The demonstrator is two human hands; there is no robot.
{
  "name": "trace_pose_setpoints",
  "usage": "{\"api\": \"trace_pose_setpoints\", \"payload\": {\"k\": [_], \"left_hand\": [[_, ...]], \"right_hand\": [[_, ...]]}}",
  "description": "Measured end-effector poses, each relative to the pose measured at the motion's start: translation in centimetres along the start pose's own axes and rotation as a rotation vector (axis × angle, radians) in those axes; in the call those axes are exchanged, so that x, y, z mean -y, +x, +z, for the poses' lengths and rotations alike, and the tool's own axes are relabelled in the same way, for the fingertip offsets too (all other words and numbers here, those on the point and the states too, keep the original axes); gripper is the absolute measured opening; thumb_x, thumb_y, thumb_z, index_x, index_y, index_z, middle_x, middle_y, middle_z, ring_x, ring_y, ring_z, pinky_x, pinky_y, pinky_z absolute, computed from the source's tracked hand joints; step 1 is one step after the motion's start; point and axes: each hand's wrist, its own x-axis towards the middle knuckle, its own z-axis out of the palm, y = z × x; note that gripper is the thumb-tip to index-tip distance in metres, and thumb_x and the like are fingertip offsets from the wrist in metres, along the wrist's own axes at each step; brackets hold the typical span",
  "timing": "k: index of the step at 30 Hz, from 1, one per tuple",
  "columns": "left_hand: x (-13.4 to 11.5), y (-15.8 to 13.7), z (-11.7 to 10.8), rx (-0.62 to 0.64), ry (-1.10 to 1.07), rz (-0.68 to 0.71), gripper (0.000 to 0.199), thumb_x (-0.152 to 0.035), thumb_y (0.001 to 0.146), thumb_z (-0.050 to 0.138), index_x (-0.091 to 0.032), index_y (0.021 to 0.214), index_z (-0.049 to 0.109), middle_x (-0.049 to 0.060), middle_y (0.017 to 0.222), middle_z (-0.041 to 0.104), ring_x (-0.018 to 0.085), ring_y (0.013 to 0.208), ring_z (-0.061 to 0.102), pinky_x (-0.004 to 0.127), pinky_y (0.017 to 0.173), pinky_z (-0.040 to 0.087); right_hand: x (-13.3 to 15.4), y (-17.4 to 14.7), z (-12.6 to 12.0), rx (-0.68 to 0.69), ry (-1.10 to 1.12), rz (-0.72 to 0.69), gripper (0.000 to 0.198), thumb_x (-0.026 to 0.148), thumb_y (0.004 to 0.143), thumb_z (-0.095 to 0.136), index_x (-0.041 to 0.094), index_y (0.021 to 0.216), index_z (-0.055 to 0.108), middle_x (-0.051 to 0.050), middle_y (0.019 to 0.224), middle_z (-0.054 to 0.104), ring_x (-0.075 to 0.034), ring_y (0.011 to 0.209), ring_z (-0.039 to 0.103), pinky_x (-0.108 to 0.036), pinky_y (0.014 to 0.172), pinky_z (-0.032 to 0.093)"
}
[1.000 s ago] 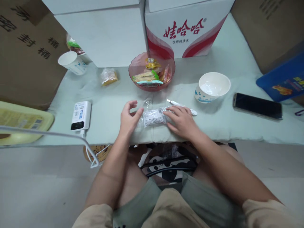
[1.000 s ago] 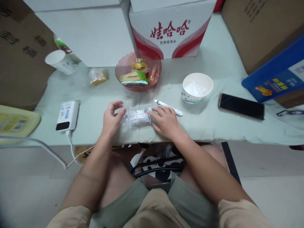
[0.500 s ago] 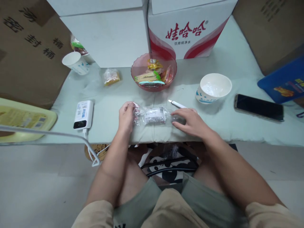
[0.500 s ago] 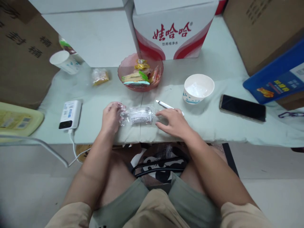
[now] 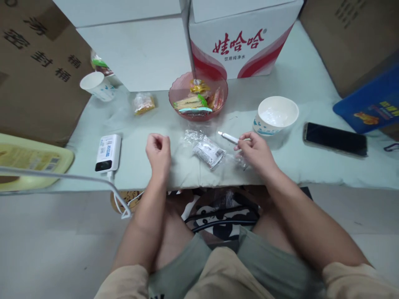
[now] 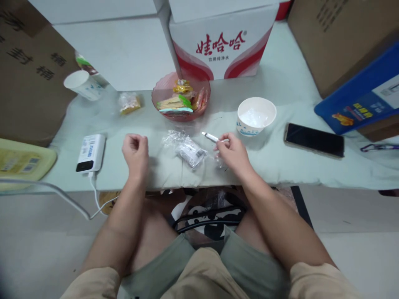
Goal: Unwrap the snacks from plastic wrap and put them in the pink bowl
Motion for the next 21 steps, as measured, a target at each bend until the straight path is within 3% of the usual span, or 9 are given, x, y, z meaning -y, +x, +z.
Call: {"api": "trace_pose_setpoints", "payload": {"k": [4, 6, 9, 12, 16, 19, 21], "left_hand": [[-1.7, -3.1, 1.3, 0.453, 0.230, -0.009, 0.042, -0.043, 0.085, 0.066, -0.021, 0.054, 0.048, -0.003, 0.052, 0.046, 0.013, 0.054, 0.042, 0.028, 0.057, 0.031], [-2.1, -4.0, 2.2, 0.538, 0.273, -0.024, 0.040, -0.045, 0.083, 0.068, -0.021, 0.056, 0.052, -0.003, 0.051, 0.049, 0.014, 0.052, 0.043, 0.029, 0.057, 0.029], [-2.0, -4.2, 2.9, 0.600, 0.242, 0.020, 0.028, -0.039, 0.086, 0.064, -0.021, 0.065, 0.059, -0.002, 0.057, 0.056, 0.015, 0.055, 0.047, 0.029, 0.059, 0.032], [-1.6, -3.9, 2.9, 0.614, 0.101, 0.009, 0.021, -0.037, 0.089, 0.061, -0.021, 0.075, 0.065, 0.001, 0.070, 0.064, 0.016, 0.065, 0.055, 0.029, 0.066, 0.041], [-2.1, -3.7, 2.6, 0.552, -0.380, -0.289, 0.034, -0.054, 0.079, 0.073, -0.022, 0.081, 0.063, 0.003, 0.088, 0.072, 0.020, 0.087, 0.068, 0.031, 0.078, 0.053], [-3.0, -3.6, 2.1, 0.589, -0.703, -0.544, 0.044, -0.057, 0.069, 0.082, -0.023, 0.078, 0.056, 0.002, 0.092, 0.073, 0.022, 0.096, 0.072, 0.035, 0.083, 0.057], [-3.4, -3.4, 1.6, 0.626, -0.780, -0.635, 0.045, -0.054, 0.066, 0.084, -0.023, 0.076, 0.054, 0.001, 0.089, 0.073, 0.024, 0.095, 0.073, 0.037, 0.080, 0.059]], "right_hand": [[-0.1, -0.7, 0.9, -0.205, -0.533, -0.403, 0.042, 0.012, 0.077, 0.054, 0.025, 0.116, 0.066, -0.010, 0.110, 0.065, -0.024, 0.086, 0.062, -0.037, 0.072, 0.046], [0.1, -1.1, 1.4, -0.168, -0.631, -0.530, 0.041, 0.008, 0.078, 0.051, 0.025, 0.109, 0.070, -0.010, 0.109, 0.067, -0.026, 0.093, 0.061, -0.039, 0.078, 0.045], [0.5, -1.4, 2.0, 0.013, -0.611, -0.583, 0.033, 0.011, 0.081, 0.051, 0.022, 0.106, 0.070, -0.009, 0.106, 0.073, -0.028, 0.101, 0.063, -0.042, 0.087, 0.043], [0.6, -1.2, 2.2, 0.161, -0.415, -0.512, 0.024, 0.018, 0.085, 0.049, 0.021, 0.100, 0.067, -0.007, 0.100, 0.074, -0.025, 0.096, 0.065, -0.040, 0.087, 0.046], [0.2, -0.8, 2.5, 0.224, 0.033, -0.317, 0.014, 0.037, 0.090, 0.052, 0.024, 0.091, 0.055, -0.002, 0.090, 0.069, -0.019, 0.082, 0.064, -0.033, 0.076, 0.049], [0.3, -0.9, 3.3, 0.256, 0.451, -0.099, 0.039, 0.055, 0.083, 0.062, 0.028, 0.106, 0.046, 0.000, 0.092, 0.068, -0.018, 0.081, 0.066, -0.032, 0.075, 0.052], [0.8, -1.2, 3.7, 0.311, 0.662, 0.040, 0.057, 0.059, 0.075, 0.070, 0.030, 0.116, 0.043, -0.001, 0.098, 0.070, -0.020, 0.084, 0.069, -0.035, 0.078, 0.055]]}}
